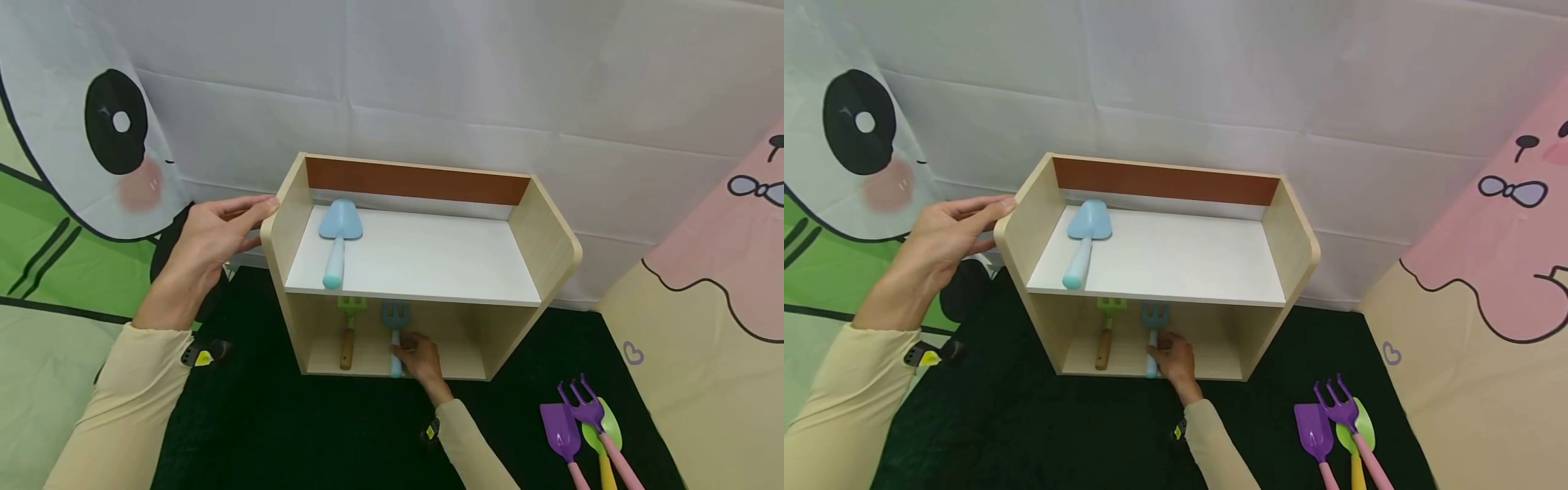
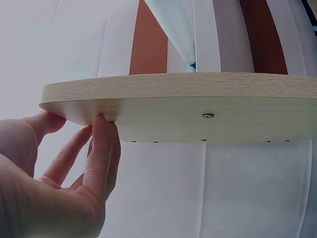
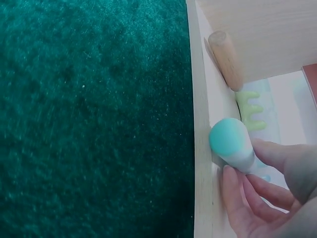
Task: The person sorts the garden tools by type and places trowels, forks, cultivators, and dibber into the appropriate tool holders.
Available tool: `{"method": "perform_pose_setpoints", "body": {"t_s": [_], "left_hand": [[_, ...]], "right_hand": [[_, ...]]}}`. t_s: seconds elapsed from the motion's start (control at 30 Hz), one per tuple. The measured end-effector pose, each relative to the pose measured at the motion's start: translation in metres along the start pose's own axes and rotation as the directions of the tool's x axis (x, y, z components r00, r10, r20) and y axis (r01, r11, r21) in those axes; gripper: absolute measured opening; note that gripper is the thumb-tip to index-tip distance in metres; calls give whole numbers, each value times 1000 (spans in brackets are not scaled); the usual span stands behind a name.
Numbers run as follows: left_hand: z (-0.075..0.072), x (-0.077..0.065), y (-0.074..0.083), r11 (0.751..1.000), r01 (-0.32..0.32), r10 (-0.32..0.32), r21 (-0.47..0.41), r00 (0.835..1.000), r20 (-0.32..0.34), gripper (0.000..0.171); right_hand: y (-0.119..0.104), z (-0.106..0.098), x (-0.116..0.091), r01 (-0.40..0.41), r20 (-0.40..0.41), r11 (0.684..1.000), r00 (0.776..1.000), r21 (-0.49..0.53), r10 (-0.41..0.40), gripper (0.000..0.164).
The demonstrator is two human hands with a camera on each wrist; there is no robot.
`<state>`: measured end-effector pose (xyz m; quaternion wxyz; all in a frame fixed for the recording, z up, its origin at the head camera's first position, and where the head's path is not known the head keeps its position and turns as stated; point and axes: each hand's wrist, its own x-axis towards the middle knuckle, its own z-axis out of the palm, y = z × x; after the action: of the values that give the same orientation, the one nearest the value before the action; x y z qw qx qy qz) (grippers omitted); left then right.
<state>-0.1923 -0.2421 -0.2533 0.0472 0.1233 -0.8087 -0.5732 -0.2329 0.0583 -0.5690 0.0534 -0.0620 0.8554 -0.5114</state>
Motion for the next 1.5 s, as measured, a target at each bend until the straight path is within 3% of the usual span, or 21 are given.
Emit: {"method": "perform_pose_setpoints", "body": {"t_s": [0.17, 0.3, 0.8, 1.5], "left_hand": [[0, 0, -1, 1000, 3, -3, 7, 1000, -5, 71], [-1, 0, -1, 1000, 0, 0, 5, 1000, -8, 70], [-1, 0, -1, 1000, -4, 3, -6, 1000, -10, 71], [1, 1, -2, 1000, 1, -1, 2, 1000, -6, 72]], "right_hand": [[0, -2, -1, -25, 28, 998, 999, 63, 24, 39], [-3, -5, -4, 1, 38, 997, 999, 79, -4, 38], [-5, -25, -18, 153, 54, 988, 986, 31, -155, 33], [9, -54, -40, 205, 22, 978, 978, 34, -206, 35]]}}
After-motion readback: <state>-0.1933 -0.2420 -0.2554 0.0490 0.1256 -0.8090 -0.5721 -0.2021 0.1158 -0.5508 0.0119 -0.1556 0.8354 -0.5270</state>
